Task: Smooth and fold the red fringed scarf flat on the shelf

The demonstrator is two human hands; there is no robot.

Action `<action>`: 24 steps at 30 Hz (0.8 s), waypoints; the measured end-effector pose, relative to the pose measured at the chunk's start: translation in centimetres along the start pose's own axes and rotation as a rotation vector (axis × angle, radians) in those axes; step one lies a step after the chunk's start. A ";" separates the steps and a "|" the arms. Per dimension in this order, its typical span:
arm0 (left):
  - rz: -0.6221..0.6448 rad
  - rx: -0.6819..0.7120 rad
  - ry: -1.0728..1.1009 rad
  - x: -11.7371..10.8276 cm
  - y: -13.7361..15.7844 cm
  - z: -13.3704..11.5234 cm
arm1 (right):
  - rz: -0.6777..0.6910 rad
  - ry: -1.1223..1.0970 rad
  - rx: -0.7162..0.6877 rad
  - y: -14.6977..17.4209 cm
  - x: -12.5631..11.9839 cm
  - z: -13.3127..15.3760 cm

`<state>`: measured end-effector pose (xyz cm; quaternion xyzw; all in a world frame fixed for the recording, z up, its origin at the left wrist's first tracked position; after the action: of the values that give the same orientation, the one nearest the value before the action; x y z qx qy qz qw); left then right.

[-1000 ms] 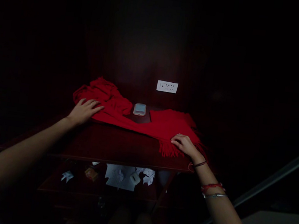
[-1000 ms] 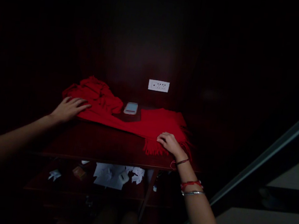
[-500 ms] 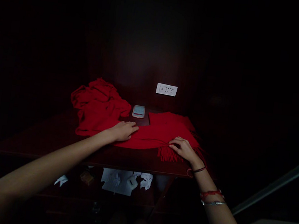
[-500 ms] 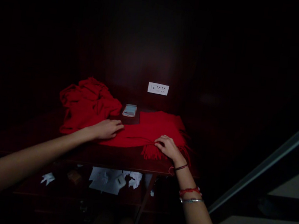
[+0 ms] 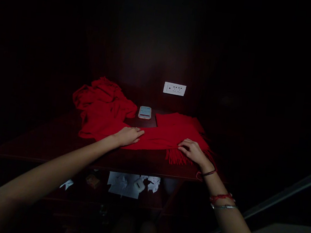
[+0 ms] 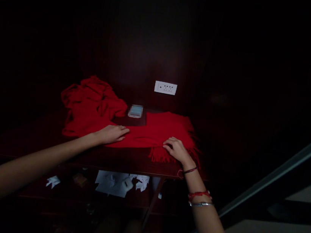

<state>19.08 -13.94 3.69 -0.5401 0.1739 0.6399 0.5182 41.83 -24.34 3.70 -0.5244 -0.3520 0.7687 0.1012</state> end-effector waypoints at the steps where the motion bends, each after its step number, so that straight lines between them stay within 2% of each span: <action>1: -0.006 -0.016 -0.004 -0.1 -0.1 0.0 | 0.000 0.003 0.003 0.0 0.0 0.0; 6: -0.075 -0.081 -0.020 -2.3 0.0 0.7 | -0.002 0.002 0.007 -0.1 -0.3 0.3; 9: -0.081 0.000 0.038 -3.0 1.7 0.8 | -0.007 -0.004 0.007 -0.1 -0.5 0.4; 12: -0.021 0.106 0.135 -2.5 4.1 0.7 | 0.000 -0.021 0.006 0.0 -0.6 0.5; 15: 0.016 0.122 0.186 -2.4 5.4 0.6 | 0.020 -0.037 -0.011 0.1 -0.6 0.7; 18: 0.003 0.122 0.201 -3.1 4.6 -0.4 | 0.023 -0.028 -0.021 0.2 -0.5 1.0; 22: -0.066 0.188 0.223 -4.1 1.4 -4.1 | -0.005 -0.014 -0.003 0.3 -0.6 1.6; 24: -0.050 0.191 0.242 -3.8 -0.2 -5.7 | -0.032 -0.033 0.024 0.4 -1.0 1.7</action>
<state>21.66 -20.16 5.06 -0.5657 0.2816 0.5378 0.5581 40.82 -25.92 4.47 -0.5048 -0.3527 0.7796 0.1138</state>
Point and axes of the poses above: each hand's wrist, its own y-axis away from the middle knuckle, its own x-axis out of the palm, z = x × y, the point moved 5 cm from there along -y, towards the middle knuckle, and after that the axes turned 12 degrees about -z, right-handed, at the moved point
